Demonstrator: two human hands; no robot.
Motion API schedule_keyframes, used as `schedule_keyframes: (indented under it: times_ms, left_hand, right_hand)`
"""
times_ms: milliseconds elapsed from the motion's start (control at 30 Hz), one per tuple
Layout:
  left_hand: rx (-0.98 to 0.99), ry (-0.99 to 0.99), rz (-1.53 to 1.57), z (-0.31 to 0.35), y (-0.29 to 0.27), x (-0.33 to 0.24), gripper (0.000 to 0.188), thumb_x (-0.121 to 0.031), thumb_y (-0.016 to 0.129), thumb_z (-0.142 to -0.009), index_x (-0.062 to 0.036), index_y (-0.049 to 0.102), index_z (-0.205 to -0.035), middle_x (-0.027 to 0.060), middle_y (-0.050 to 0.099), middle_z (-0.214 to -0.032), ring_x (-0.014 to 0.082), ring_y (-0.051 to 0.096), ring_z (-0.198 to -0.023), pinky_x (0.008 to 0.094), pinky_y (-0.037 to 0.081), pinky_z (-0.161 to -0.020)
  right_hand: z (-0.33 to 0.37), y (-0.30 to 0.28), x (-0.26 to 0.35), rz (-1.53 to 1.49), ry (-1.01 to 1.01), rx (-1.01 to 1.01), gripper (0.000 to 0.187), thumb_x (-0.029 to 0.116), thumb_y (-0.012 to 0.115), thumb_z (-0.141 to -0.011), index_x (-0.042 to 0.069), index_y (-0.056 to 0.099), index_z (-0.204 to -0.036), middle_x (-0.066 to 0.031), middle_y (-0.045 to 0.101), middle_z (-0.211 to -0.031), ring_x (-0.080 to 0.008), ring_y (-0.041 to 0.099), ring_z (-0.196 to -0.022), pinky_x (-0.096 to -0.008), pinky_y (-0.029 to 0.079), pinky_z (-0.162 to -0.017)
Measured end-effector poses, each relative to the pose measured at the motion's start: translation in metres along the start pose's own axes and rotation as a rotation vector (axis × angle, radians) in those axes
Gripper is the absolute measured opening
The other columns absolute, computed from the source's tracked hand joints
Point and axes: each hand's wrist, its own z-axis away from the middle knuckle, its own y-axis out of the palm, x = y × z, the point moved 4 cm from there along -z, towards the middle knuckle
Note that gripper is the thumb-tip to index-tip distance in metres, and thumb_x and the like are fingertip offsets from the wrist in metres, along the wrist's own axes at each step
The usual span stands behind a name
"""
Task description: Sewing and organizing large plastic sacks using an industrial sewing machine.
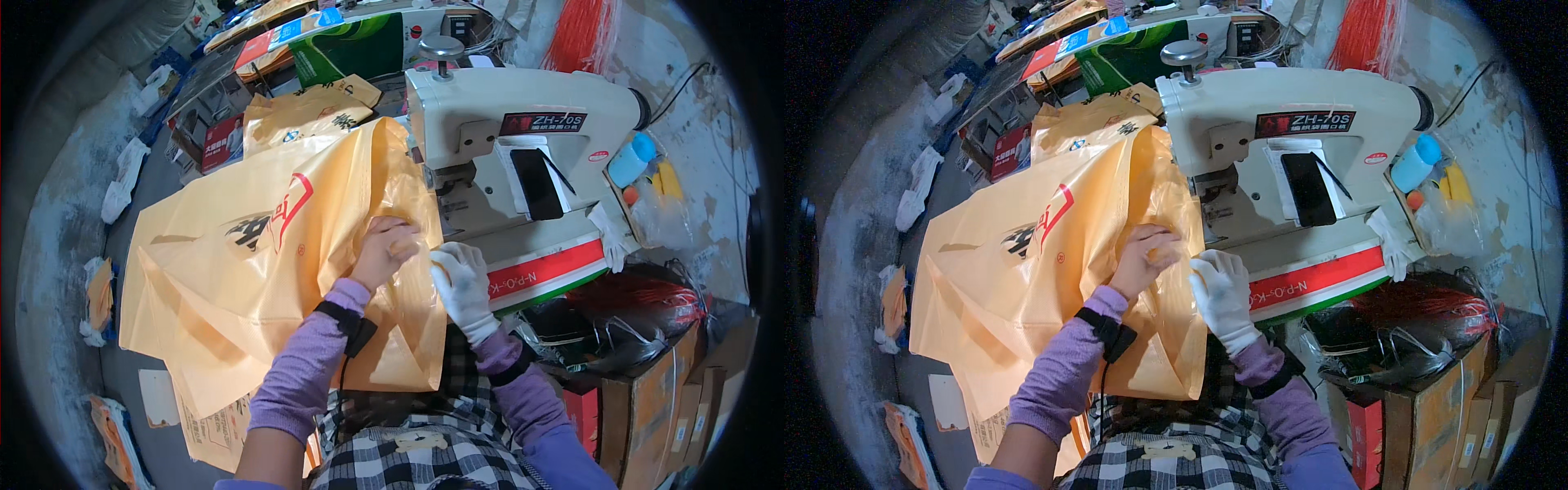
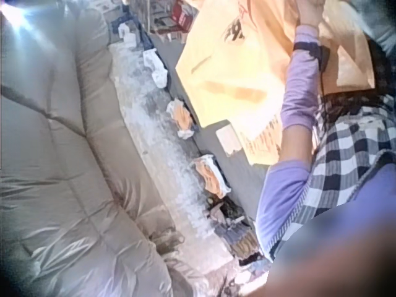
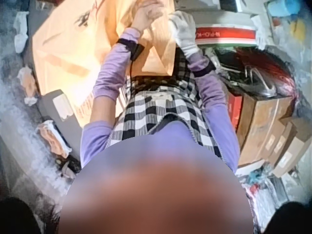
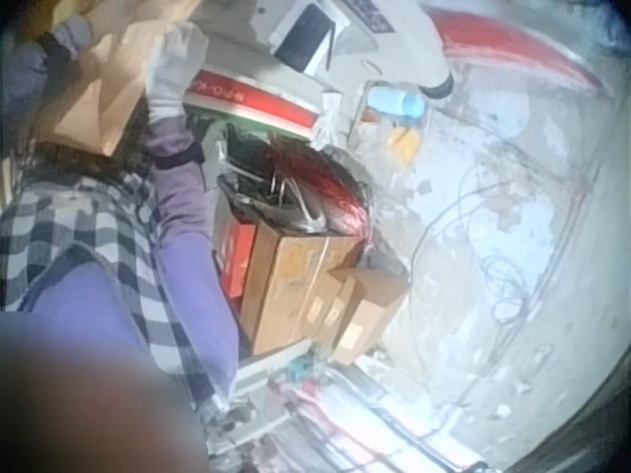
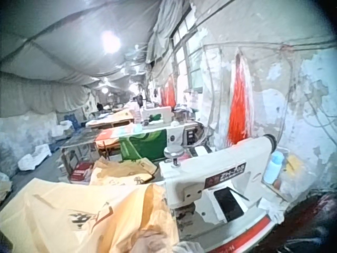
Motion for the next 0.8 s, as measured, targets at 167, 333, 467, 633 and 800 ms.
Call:
schedule_keyframes:
  times_ms: [167,333,467,633,800]
  left_hand:
    - [0.125,-0.247,0.307,0.011,0.020,0.024,0.015,-0.005,0.069,-0.087,-0.0032,0.071,-0.102,0.0023,0.066,-0.085,0.0101,0.058,-0.080,0.0251,0.046,-0.074]
    - [-0.018,-0.495,0.582,0.021,0.027,0.036,0.009,-0.007,0.069,-0.088,0.0000,0.069,-0.094,-0.0024,0.064,-0.079,0.0041,0.055,-0.073,0.0213,0.045,-0.064]
    - [-0.026,-0.547,0.518,0.027,0.023,0.037,0.004,-0.006,0.066,-0.091,-0.0030,0.065,-0.091,-0.0046,0.060,-0.078,0.0032,0.051,-0.071,0.0197,0.043,-0.066]
    - [-0.052,-0.499,0.468,0.026,0.018,0.038,0.005,-0.006,0.068,-0.089,-0.0032,0.064,-0.087,-0.0019,0.064,-0.080,0.0052,0.056,-0.074,0.0222,0.046,-0.069]
    - [-0.109,-0.166,0.155,0.013,0.011,0.010,0.006,-0.005,0.069,-0.088,-0.0027,0.064,-0.085,-0.0003,0.065,-0.086,0.0074,0.058,-0.077,0.0225,0.047,-0.073]
  right_hand:
    - [0.004,0.003,-0.009,0.087,0.068,-0.181,0.035,0.013,0.069,-0.077,0.009,0.061,-0.111,-0.0123,0.058,-0.113,-0.0332,0.053,-0.104,-0.0437,0.045,-0.088]
    - [-0.053,0.026,-0.007,0.239,0.065,-0.091,0.058,0.023,0.075,-0.072,0.010,0.053,-0.124,-0.0122,0.056,-0.113,-0.0330,0.053,-0.103,-0.0452,0.044,-0.086]
    - [-0.075,0.039,-0.020,0.319,0.201,0.014,0.060,0.015,0.074,-0.069,0.013,0.052,-0.125,-0.0122,0.054,-0.110,-0.0335,0.053,-0.100,-0.0448,0.047,-0.082]
    - [-0.068,0.046,-0.025,0.358,0.257,-0.005,0.061,0.004,0.067,-0.069,0.014,0.052,-0.127,-0.0139,0.053,-0.114,-0.0341,0.053,-0.101,-0.0439,0.049,-0.083]
    - [0.000,0.026,-0.021,0.341,0.202,-0.197,0.067,-0.001,0.061,-0.071,0.013,0.046,-0.136,-0.0199,0.051,-0.120,-0.0378,0.054,-0.105,-0.0457,0.049,-0.086]
